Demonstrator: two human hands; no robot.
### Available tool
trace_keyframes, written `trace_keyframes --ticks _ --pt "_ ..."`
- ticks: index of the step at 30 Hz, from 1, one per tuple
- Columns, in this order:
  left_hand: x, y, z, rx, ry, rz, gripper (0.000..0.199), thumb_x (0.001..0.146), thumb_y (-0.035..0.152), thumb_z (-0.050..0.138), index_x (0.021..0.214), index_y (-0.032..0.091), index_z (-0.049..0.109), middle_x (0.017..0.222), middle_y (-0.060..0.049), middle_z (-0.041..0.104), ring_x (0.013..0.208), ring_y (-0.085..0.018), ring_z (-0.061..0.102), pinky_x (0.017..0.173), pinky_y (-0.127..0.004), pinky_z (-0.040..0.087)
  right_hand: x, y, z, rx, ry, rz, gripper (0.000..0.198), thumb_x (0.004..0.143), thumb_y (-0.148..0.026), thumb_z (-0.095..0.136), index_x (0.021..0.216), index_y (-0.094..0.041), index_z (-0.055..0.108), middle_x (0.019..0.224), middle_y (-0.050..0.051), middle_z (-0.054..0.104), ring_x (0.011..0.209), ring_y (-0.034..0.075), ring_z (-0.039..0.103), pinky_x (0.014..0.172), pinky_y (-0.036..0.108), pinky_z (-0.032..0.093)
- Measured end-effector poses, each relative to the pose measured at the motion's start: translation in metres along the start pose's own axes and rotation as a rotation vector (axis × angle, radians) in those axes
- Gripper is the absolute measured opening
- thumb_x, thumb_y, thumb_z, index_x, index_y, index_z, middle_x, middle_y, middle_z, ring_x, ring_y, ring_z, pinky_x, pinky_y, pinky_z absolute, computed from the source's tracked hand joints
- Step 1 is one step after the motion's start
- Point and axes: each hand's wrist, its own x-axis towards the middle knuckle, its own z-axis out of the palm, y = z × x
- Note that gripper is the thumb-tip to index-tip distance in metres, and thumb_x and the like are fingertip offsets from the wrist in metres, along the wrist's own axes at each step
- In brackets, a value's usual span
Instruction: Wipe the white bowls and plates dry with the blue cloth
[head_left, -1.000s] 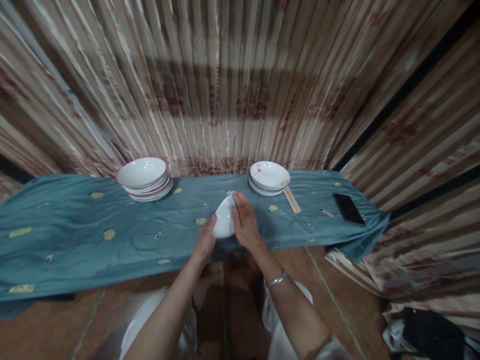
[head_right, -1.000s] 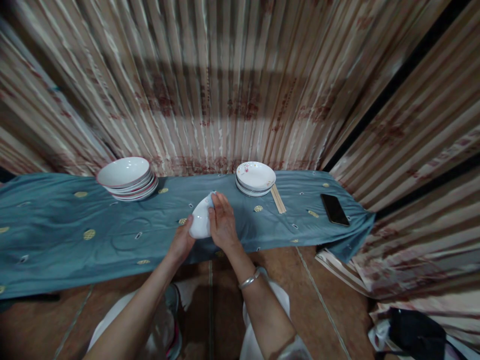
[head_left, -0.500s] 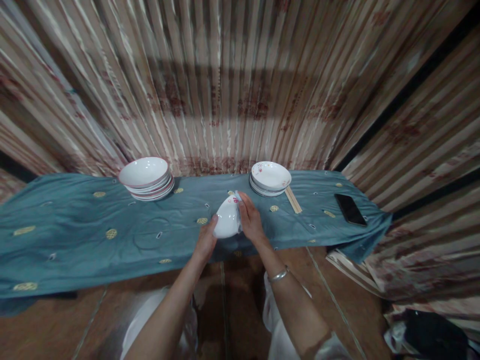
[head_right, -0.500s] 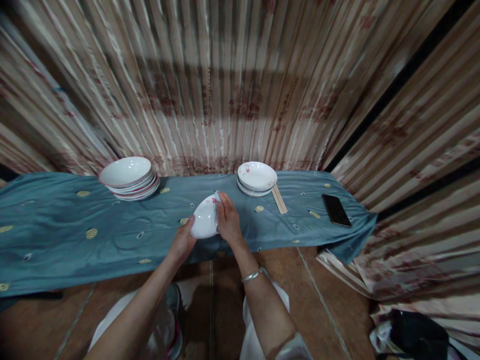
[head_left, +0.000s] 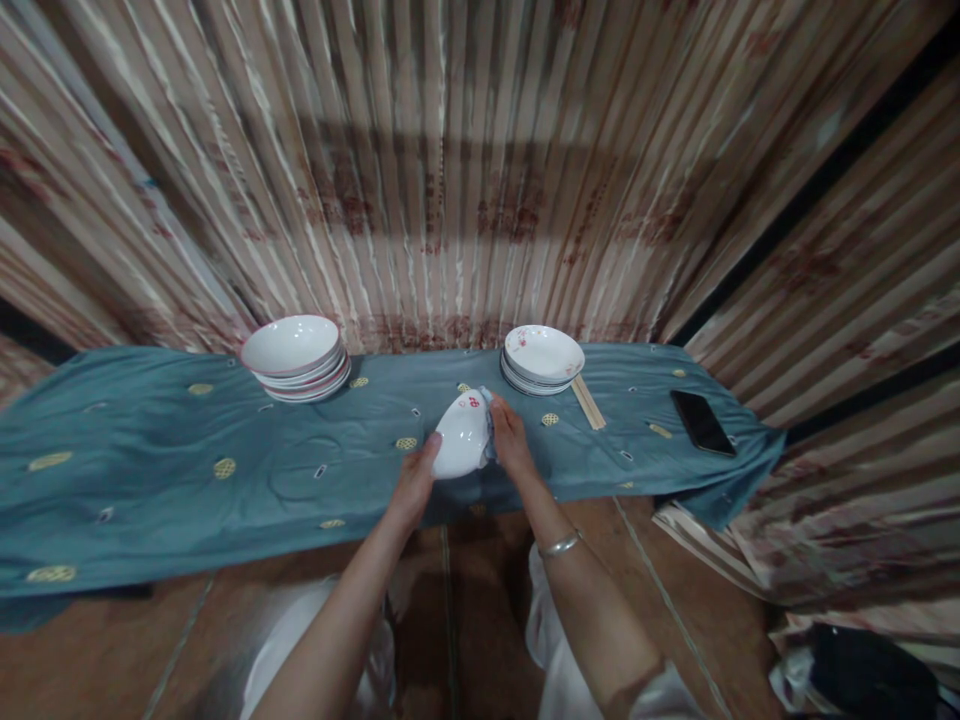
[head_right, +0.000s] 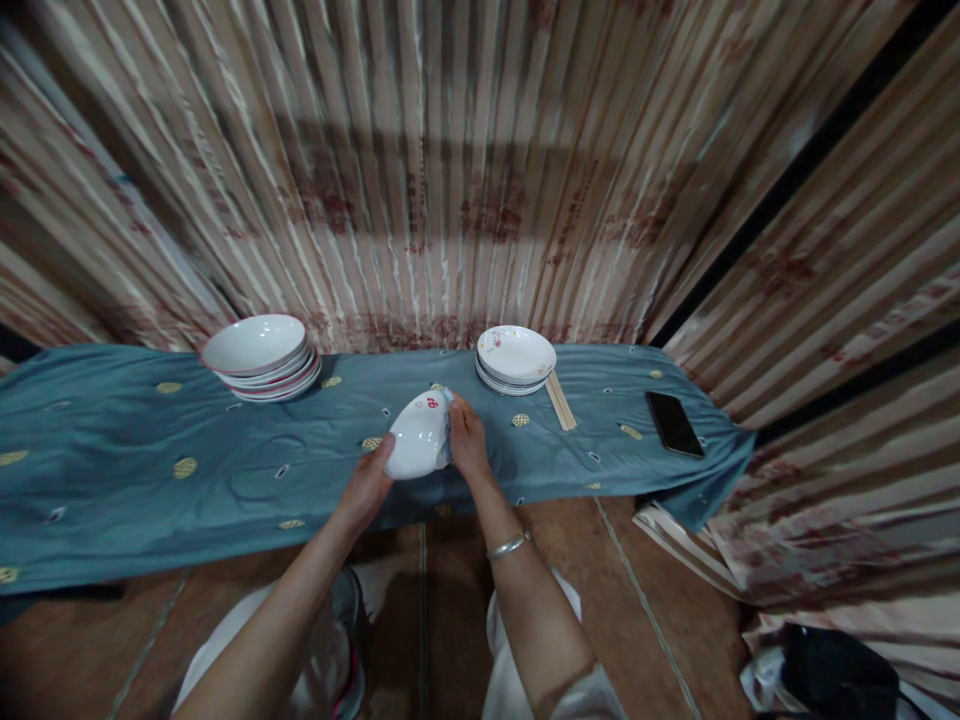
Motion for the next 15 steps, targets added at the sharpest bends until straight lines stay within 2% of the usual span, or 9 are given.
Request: trace_keyframes --ticks 4,8,11,15 --pt "-0.001 0.016 -0.004 0.066 -0.003 0.109 0.048 0.055 0.045 0.082 0.089 0.013 0.075 0.084 -0.007 0.075 0.074 -0.018 0.065 0.068 -0.026 0.047 -0.002 -0.004 0.001 -0.049 -0.028 -0.031 0.050 0.092 -0.050 0.035 0.118 -0.019 0.063 0.123 0.007 0.066 0.117 0.021 0.059 0.105 0.039 0.041" --pt "-0.009 0.036 -0.001 -0.008 -0.045 0.088 0.044 0.056 0.031 0.080 0.097 0.016 0.075 0.092 -0.008 0.075 0.084 -0.021 0.067 0.075 -0.029 0.048 -0.007 -0.009 0.006 -0.123 -0.053 -0.096 0.044 0.094 -0.040 0.035 0.123 -0.020 0.061 0.129 0.007 0.062 0.122 0.020 0.055 0.109 0.038 0.038" --pt "-0.015 0.045 0.005 -0.029 -0.045 0.072 0.039 0.054 0.024 0.078 0.092 0.016 0.075 0.089 -0.007 0.076 0.081 -0.022 0.067 0.072 -0.029 0.047 -0.010 -0.010 0.008 -0.153 -0.062 -0.137 0.042 0.094 -0.036 0.035 0.125 -0.019 0.059 0.131 0.009 0.060 0.124 0.019 0.053 0.110 0.038 0.038" --pt "-0.016 0.047 0.013 -0.046 -0.032 0.021 0.036 0.054 0.032 0.080 0.085 0.014 0.075 0.076 -0.007 0.075 0.067 -0.019 0.066 0.063 -0.027 0.045 -0.014 -0.012 0.010 -0.193 -0.052 -0.149 0.044 0.095 -0.037 0.033 0.126 -0.019 0.058 0.133 0.011 0.058 0.125 0.020 0.052 0.111 0.041 0.037"
